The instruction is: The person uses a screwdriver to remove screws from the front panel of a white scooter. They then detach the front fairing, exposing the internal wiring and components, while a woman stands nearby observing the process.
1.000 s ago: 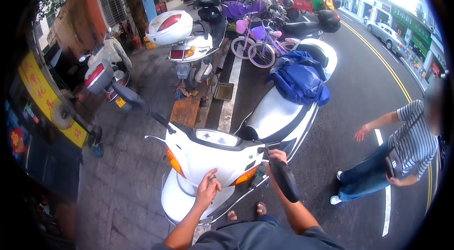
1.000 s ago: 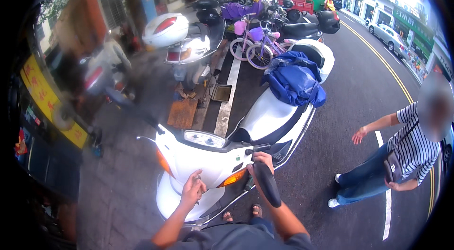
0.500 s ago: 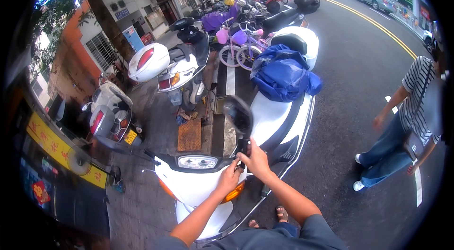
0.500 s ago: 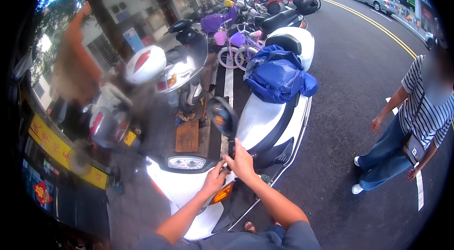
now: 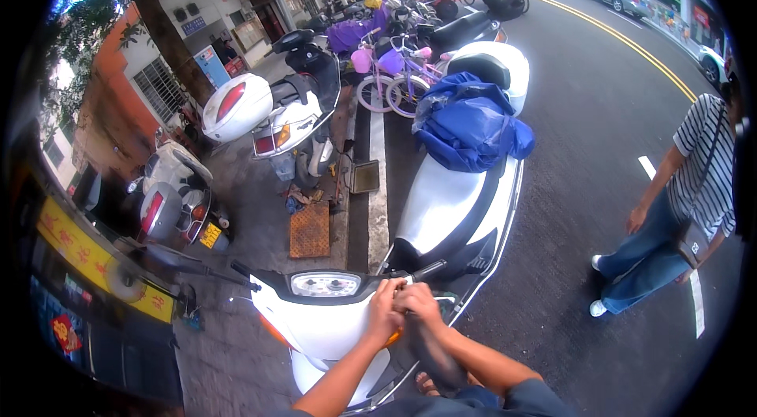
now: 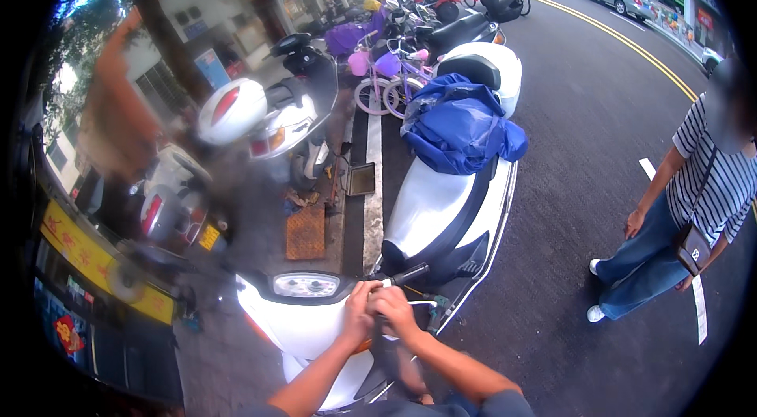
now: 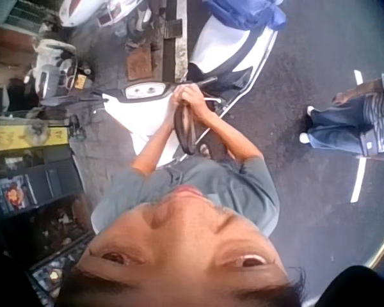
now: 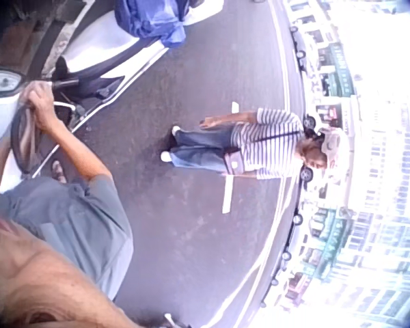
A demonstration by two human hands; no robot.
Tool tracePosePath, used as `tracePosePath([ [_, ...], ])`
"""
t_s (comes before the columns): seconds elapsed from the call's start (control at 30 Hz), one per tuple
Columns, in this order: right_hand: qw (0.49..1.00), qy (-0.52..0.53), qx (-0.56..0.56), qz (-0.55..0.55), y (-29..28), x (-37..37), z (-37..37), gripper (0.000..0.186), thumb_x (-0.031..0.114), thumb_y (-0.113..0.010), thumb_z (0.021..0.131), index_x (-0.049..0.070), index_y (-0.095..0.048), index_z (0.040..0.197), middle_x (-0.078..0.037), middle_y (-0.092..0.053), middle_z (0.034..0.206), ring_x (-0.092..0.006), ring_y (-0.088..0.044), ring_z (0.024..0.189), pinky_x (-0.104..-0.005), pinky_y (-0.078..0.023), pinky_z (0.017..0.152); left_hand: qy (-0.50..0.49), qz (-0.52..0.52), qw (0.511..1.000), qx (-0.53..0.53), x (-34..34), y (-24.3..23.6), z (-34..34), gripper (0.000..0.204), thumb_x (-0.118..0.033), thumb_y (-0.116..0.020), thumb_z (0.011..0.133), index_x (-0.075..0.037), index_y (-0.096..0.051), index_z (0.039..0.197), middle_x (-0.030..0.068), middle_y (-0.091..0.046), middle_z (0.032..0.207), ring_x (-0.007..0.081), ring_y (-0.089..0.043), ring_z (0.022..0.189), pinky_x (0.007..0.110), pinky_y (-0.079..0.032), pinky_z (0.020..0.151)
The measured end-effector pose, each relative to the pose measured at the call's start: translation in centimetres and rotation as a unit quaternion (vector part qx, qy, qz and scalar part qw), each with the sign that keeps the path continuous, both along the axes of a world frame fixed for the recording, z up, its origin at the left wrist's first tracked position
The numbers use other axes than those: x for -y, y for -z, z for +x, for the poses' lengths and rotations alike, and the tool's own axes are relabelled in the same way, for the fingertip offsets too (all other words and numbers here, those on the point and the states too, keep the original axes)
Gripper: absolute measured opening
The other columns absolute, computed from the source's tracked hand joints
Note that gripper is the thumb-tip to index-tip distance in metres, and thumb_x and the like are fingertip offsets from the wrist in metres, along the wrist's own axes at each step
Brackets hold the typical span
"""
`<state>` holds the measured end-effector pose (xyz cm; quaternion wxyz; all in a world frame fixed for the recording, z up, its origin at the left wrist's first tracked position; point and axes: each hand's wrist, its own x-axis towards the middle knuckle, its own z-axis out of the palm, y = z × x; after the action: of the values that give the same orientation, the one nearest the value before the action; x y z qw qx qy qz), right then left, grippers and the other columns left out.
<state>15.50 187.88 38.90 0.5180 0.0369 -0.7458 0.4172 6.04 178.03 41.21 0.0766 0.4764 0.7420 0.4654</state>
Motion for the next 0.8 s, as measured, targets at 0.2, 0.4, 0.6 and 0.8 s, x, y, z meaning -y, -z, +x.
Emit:
tracePosePath([
  [0.2, 0.850, 0.080, 0.010, -0.520, 2.2, -0.7, -1.4, 0.019, 0.019, -0.067, 0.095, 0.001, -0.060, 0.097, -0.008, -0.067, 0.086, -0.0204, -0.064, 0.078, -0.0305, -0.052, 0.081, -0.052, 0.014, 0.998, -0.036, -0.5, 0.2, 0.4, 0.022, -0.008, -0.071, 0.087, -0.001, -0.058, 0.103, 0.0158, -0.064, 0.101, 0.0393, -0.066, 0.091, 0.044, -0.052, 0.079],
  [0.4, 0.947, 0.150, 0.255, -0.129, -3.0, -0.6, -4.4, 0.036, 0.016, -0.067, 0.089, 0.000, -0.055, 0.119, -0.023, -0.065, 0.092, -0.0436, -0.062, 0.087, -0.0506, -0.050, 0.079, -0.045, 0.016, 0.999, -0.014, -0.3, 0.6, 0.1, 0.019, -0.008, -0.060, 0.094, 0.000, -0.057, 0.111, 0.0208, -0.065, 0.115, 0.0416, -0.065, 0.101, 0.044, -0.052, 0.084],
  [0.6, 0.972, 0.216, 0.028, -0.092, 0.4, 5.1, -0.3, 0.022, 0.010, -0.075, 0.084, 0.004, -0.064, 0.102, -0.013, -0.060, 0.110, -0.0317, -0.059, 0.101, -0.0416, -0.048, 0.092, -0.024, -0.007, 0.999, -0.043, -0.1, 1.4, 0.0, 0.029, -0.010, -0.057, 0.095, -0.007, -0.063, 0.123, 0.0164, -0.061, 0.126, 0.0379, -0.066, 0.108, 0.044, -0.054, 0.088],
  [0.8, 0.835, 0.131, -0.023, -0.535, 0.6, 1.0, -2.5, 0.034, 0.033, -0.047, 0.108, 0.002, -0.059, 0.117, -0.006, -0.064, 0.097, -0.0106, -0.060, 0.079, -0.0254, -0.050, 0.066, 0.017, -0.045, 0.999, -0.015, 0.6, 1.9, -1.2, 0.028, -0.004, -0.058, 0.092, -0.005, -0.058, 0.120, 0.0200, -0.064, 0.118, 0.0435, -0.063, 0.106, 0.049, -0.051, 0.089],
])
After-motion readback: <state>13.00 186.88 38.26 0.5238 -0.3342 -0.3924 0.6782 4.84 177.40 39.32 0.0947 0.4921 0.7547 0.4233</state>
